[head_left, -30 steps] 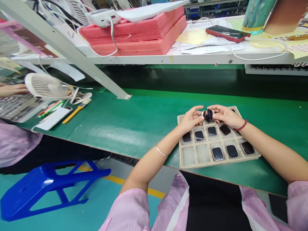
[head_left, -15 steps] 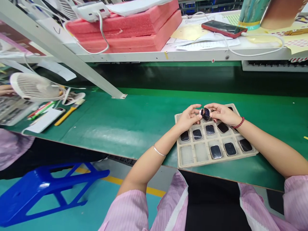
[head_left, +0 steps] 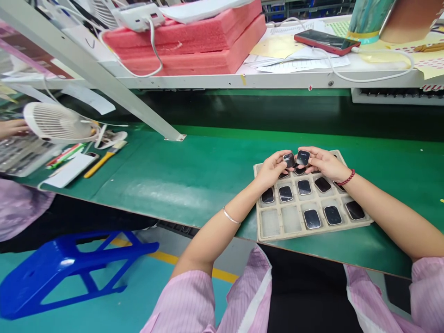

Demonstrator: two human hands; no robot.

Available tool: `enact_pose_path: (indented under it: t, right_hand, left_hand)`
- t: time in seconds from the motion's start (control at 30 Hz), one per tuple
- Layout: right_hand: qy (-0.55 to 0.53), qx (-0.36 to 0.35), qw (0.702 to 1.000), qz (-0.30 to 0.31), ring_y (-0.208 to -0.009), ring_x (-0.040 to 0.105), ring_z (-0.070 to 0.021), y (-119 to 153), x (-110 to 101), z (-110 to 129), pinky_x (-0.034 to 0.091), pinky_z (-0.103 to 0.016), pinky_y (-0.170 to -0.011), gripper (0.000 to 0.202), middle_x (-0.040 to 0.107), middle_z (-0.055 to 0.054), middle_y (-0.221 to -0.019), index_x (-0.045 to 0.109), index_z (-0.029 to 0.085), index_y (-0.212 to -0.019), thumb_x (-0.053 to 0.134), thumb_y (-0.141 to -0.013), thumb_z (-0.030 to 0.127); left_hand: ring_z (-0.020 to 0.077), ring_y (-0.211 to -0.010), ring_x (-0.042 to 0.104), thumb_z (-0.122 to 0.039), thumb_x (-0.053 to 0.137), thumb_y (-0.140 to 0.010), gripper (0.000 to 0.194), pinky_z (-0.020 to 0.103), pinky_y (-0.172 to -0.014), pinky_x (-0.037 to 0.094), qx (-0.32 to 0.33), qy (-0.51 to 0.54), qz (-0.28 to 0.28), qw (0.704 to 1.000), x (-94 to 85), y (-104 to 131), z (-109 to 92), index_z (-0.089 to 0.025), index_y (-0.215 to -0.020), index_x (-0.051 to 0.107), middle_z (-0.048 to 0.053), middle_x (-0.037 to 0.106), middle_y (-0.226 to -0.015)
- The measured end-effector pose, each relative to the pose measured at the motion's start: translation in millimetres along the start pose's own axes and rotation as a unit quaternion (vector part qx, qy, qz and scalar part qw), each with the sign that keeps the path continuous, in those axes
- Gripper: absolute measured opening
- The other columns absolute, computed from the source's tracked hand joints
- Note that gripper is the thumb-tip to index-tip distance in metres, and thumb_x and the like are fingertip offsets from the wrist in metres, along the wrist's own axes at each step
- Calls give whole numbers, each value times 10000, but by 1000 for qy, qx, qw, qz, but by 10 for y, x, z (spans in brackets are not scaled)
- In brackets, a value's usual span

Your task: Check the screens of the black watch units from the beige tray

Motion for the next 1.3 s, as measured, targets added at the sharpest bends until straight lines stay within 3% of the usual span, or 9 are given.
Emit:
enact_pose_path:
  t: [0.23,0.43,0.57,0.73,0.83,0.9,1.03,1.2,1.3]
  right_hand:
    - [68,-8,998,16,-750,719,-156,49,65,54,596,-273,-655,359,746,-72,-1005,643,193,-1131,683,-776,161]
    - [71,-17,997,24,-813,724,-187,24,59,42,575,-277,-636,404,733,-73,-1067,610,214,-1149,718,-759,226]
    - [168,-39,985,11,-865,708,-232,98,65,182,562,-350,-718,181,736,-88,-980,633,201,-972,645,-849,332]
    - [456,-173,868,91,-843,654,-245,527,625,471,489,-371,-777,146,719,-83,-882,724,194,-910,597,-884,262]
    - [509,-161,825,185,-734,652,-217,782,1005,407,469,-349,-752,166,720,-61,-781,734,186,-906,575,-912,235]
    - [556,-168,787,205,-754,663,-230,891,1117,365,459,-365,-787,179,729,-73,-793,735,176,-897,565,-925,221]
    - [639,-182,725,180,-785,669,-251,991,946,433,435,-348,-682,239,725,-94,-851,726,179,-859,516,-959,234]
    - [750,-97,633,165,-654,646,-244,1140,515,474,319,-317,-499,173,688,-89,-776,675,190,-730,617,-873,267]
    - [761,-79,621,170,-772,671,-279,1276,435,426,403,-325,-539,79,697,-123,-925,669,180,-829,693,-781,239]
  left_hand:
    - [87,-623,621,-195,668,-719,417,225,-630,501,-7,-24,-14,1000,19,51,-67,-144,-1118,561,42,692,-910]
    - [96,-670,625,-151,651,-691,551,230,-658,505,-5,-34,-5,999,56,16,-61,-170,-1219,497,34,687,-926]
    - [128,-698,625,-219,593,-791,254,269,-685,500,35,-137,-4,990,53,152,-308,-157,-1037,584,40,673,-876]
    - [198,-919,640,-214,565,-844,114,330,-866,467,96,-363,81,924,94,803,-685,-178,-888,664,43,707,-949]
    - [252,-1077,621,-235,567,-854,128,408,-991,428,94,-436,121,887,94,1158,-665,-185,-821,680,76,700,-1091]
    - [283,-1129,603,-255,577,-859,137,457,-1026,404,86,-480,104,867,65,1280,-608,-183,-815,686,97,680,-1169]
    - [285,-1122,598,-255,573,-876,143,461,-1008,415,111,-520,86,843,155,1271,-560,-185,-915,691,101,673,-1175]
    - [345,-1235,539,-317,682,-827,174,504,-1059,378,169,-533,155,814,657,1056,-429,-176,-927,705,144,629,-1289]
    - [401,-1349,441,-354,781,-734,288,557,-1121,307,187,-531,165,810,913,994,-320,-158,-924,686,178,587,-1356]
Point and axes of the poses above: each hand's wrist, its own y-axis away from the middle knuckle, its own x-axis out of the palm, z = x × y, the point moved 5 cm from there along -y, towards the middle knuckle
